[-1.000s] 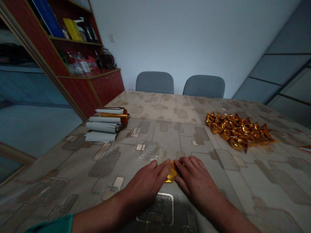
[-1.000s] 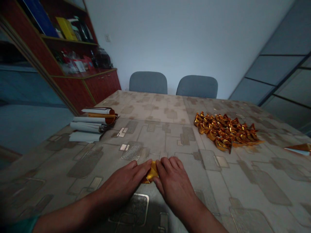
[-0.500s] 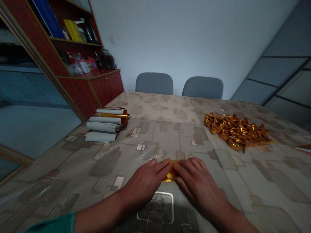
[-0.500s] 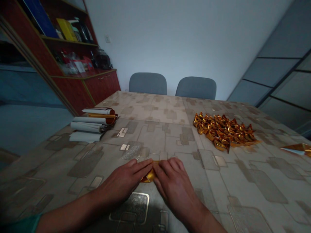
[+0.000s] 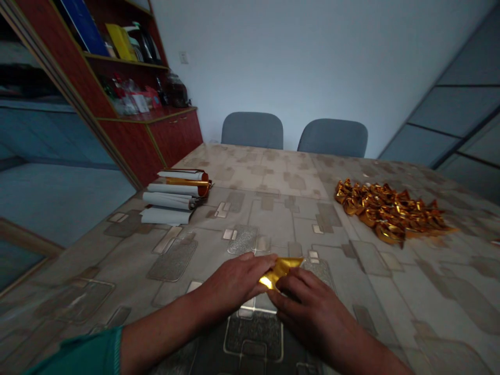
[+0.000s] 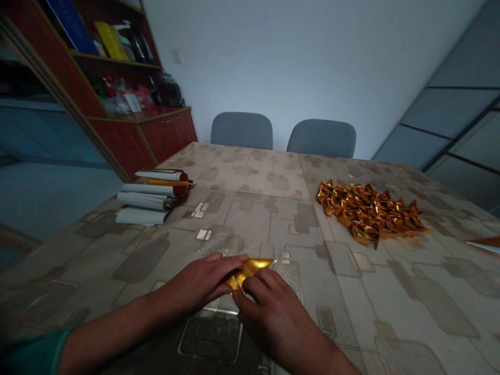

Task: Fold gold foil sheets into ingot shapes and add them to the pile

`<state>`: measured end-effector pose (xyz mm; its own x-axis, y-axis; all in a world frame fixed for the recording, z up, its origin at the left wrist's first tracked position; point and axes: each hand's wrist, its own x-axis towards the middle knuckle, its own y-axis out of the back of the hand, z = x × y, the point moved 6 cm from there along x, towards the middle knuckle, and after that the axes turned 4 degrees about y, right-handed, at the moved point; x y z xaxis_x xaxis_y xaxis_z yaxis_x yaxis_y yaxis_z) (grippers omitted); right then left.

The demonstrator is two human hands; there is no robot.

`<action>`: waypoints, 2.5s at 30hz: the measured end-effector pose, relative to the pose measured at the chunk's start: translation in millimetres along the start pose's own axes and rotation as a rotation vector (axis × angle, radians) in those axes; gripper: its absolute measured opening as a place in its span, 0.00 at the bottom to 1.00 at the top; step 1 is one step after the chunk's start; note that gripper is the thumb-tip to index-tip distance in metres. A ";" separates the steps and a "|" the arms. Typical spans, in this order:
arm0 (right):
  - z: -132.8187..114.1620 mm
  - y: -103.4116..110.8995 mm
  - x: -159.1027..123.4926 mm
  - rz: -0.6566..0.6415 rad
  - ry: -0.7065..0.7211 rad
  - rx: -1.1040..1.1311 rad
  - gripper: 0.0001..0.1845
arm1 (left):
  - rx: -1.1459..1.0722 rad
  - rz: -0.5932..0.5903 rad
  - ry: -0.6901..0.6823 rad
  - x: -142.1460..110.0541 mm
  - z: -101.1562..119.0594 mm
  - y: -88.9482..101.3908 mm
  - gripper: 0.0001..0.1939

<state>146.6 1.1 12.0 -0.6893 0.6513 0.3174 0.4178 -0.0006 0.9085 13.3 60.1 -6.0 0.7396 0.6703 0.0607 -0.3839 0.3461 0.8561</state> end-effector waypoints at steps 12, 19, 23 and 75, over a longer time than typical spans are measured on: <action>2.4 18.1 -0.7 0.001 -0.012 0.157 0.09 | 0.113 -0.057 -0.133 -1.6 -1.5 17.0 0.22; 36.9 40.8 9.8 0.233 -0.206 0.188 0.10 | 0.088 -0.057 -0.152 -1.0 -2.6 16.9 0.21; 55.2 53.0 15.7 0.322 -0.317 0.217 0.12 | 0.093 -0.050 -0.146 -0.4 0.4 19.4 0.20; 64.0 20.4 13.1 0.343 -0.627 1.012 0.10 | -1.403 0.172 0.473 -4.5 -10.8 20.0 0.32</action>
<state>183.9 58.2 17.3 -0.1686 0.9839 0.0591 0.9819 0.1624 0.0971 -3.7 71.0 5.3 0.4933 0.8179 -0.2961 -0.8547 0.3925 -0.3397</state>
